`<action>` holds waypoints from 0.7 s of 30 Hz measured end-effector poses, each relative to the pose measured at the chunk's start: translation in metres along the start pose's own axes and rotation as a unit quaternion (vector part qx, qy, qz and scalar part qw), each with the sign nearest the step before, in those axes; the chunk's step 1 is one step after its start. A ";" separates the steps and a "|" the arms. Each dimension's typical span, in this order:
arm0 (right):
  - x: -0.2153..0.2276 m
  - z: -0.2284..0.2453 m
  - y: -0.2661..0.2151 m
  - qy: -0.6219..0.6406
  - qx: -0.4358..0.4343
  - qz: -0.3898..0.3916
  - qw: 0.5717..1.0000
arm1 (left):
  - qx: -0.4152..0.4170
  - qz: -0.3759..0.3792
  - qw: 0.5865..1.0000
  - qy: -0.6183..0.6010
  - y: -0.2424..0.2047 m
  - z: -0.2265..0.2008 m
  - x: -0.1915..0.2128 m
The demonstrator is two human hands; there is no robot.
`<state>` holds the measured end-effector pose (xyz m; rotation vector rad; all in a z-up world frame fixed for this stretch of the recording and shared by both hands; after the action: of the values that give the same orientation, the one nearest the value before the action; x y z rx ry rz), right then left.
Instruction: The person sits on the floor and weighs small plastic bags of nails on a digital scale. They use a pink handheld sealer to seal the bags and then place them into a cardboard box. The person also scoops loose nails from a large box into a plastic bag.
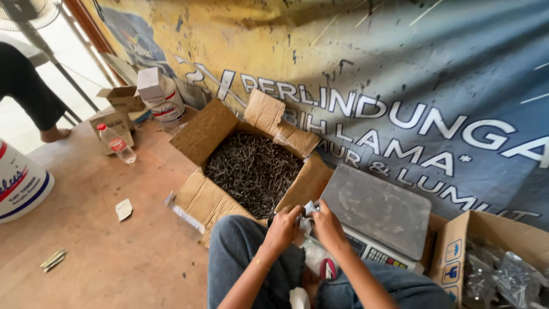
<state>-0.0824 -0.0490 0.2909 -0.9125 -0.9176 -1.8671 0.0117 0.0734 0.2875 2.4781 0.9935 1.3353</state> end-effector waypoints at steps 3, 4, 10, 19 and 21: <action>-0.004 0.011 0.018 0.076 -0.069 0.057 0.993 | -0.021 0.017 0.998 0.061 0.005 0.026 0.013; -0.011 0.009 0.028 0.059 -0.083 0.086 0.991 | -0.022 0.015 0.998 0.054 0.008 0.025 0.023; -0.063 -0.006 0.096 -0.043 -0.037 0.211 0.976 | 0.062 0.018 0.988 0.140 0.026 0.064 0.040; -0.052 0.031 0.206 -0.255 -0.002 0.219 0.942 | 0.182 0.011 0.982 0.054 0.090 0.118 0.077; -0.062 0.022 0.221 -0.270 0.008 0.190 0.944 | 0.169 0.017 0.985 0.030 0.103 0.115 0.090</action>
<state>0.1439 -0.0912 0.3016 -1.5163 -0.9835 -1.2952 0.1861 0.0692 0.3255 2.7190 1.2938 1.3567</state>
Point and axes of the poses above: each hand's wrist, its own y-axis towards the middle knuckle, its own x-axis out of the back of the hand, z = x × y, the point moved 1 cm from there along y, towards the middle knuckle, and after that the axes turned 5 degrees about y, right-handed, at the moved point
